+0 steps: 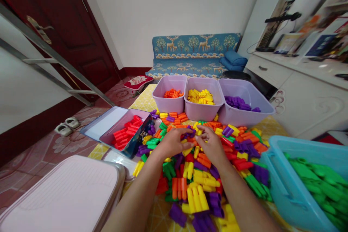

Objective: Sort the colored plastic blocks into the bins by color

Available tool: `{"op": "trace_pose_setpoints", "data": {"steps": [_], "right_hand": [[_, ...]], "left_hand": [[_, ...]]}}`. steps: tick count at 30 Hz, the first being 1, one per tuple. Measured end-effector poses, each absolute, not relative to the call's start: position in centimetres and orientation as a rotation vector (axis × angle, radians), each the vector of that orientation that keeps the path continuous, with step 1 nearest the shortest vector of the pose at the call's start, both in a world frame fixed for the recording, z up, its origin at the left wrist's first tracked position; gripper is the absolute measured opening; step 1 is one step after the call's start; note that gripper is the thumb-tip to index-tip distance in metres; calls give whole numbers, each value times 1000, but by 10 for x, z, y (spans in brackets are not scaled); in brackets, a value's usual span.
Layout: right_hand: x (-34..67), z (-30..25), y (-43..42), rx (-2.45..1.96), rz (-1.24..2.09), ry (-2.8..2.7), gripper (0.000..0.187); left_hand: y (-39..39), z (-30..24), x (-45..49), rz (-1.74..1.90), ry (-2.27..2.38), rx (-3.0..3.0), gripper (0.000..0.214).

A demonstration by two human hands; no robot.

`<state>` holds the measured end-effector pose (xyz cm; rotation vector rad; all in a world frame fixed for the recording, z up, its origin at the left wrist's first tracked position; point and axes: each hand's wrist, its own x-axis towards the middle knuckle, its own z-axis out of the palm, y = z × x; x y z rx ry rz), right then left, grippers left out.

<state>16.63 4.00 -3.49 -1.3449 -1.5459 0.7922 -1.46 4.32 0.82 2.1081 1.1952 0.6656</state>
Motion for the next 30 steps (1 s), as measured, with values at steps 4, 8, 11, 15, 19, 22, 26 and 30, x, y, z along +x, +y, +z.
{"op": "trace_pose_setpoints", "data": {"steps": [4,8,11,15,19,22,26,30], "right_hand": [[167,-39,42,-1318,760,-1586,43],[167,-42,44,-1357,722,-1527,50],[167,-40,42,-1352,770,-1506,50],[165,-26,37,-1303,900,-1573,38],[169,-8,34,-1321,770,-1763,27],[182,2,35,-1478,323,-1761,24],[207,6,35,-1812,-130,-1662,30],[222,-5,37,-1999,-161,-1719,38]], "left_hand": [[40,3,-16,756,1087,2024,48],[39,-5,-10,902,1252,1943,39],[37,-9,-3,980,1444,1948,27],[35,-8,1,1021,1533,1965,25],[33,-5,0,990,1599,1989,29],[33,-6,0,965,1653,2023,37],[36,-10,-1,1020,1586,2073,30],[38,-13,-2,1103,1580,2046,28]]}}
